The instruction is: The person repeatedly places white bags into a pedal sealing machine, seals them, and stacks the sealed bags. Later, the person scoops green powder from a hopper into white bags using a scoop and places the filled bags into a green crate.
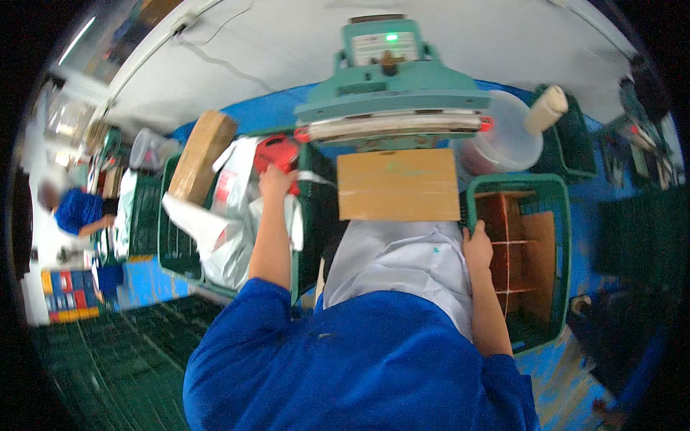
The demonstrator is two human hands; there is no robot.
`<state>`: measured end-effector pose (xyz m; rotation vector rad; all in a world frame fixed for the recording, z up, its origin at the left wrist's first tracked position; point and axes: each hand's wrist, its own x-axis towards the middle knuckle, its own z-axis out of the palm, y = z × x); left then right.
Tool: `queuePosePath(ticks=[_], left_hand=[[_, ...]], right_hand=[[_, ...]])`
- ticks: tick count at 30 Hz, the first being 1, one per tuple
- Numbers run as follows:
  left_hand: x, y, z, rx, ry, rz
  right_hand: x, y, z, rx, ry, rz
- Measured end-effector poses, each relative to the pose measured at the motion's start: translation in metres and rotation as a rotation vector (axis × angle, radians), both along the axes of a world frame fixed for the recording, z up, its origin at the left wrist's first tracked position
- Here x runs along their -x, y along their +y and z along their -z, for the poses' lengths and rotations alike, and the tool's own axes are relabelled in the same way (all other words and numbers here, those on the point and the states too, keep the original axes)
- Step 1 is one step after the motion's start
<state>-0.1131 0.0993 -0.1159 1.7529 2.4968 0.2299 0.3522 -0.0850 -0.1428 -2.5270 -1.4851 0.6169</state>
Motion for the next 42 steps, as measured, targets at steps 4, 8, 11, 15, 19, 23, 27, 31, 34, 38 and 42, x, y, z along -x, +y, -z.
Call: queuePosePath(ticks=[4, 8, 11, 15, 19, 23, 27, 31, 34, 38, 42], left_hand=[[0.027, 0.011, 0.034, 0.029, -0.314, -0.087], [0.044, 0.003, 0.012, -0.072, -0.892, -0.047], [0.047, -0.035, -0.035, -0.345, -1.389, -0.182], [0.037, -0.106, -0.111, -0.018, -1.766, 0.333], [-0.034, -0.141, -0.14, 0.372, -1.819, 0.528], [-0.181, -0.13, -0.115, 0.836, -1.615, 0.736], [-0.348, -0.106, -0.086, 0.881, -2.062, 0.518], [-0.462, -0.053, -0.044, 0.27, -1.889, 0.495], [-0.502, -0.007, -0.001, -0.007, -1.649, 0.364], [-0.518, 0.068, 0.046, -0.093, -1.069, 0.339], [-0.51, 0.122, 0.079, -0.027, -0.895, 0.38]], right_hand=[[0.001, 0.003, -0.008, -0.001, -0.014, 0.005], [0.002, -0.002, -0.011, 0.034, -0.056, 0.011], [-0.002, -0.01, -0.009, 0.008, -0.064, -0.015], [-0.024, -0.033, -0.011, 0.041, -0.091, -0.013], [-0.063, -0.079, -0.017, 0.055, -0.161, -0.027], [-0.109, -0.126, -0.021, 0.107, -0.225, 0.048], [-0.144, -0.149, -0.014, 0.224, -0.292, 0.053], [-0.164, -0.151, -0.004, 0.117, -0.261, 0.041], [-0.173, -0.149, -0.002, 0.134, -0.22, 0.082], [-0.186, -0.153, -0.003, 0.097, -0.141, 0.135], [-0.197, -0.169, 0.002, 0.194, -0.03, 0.152]])
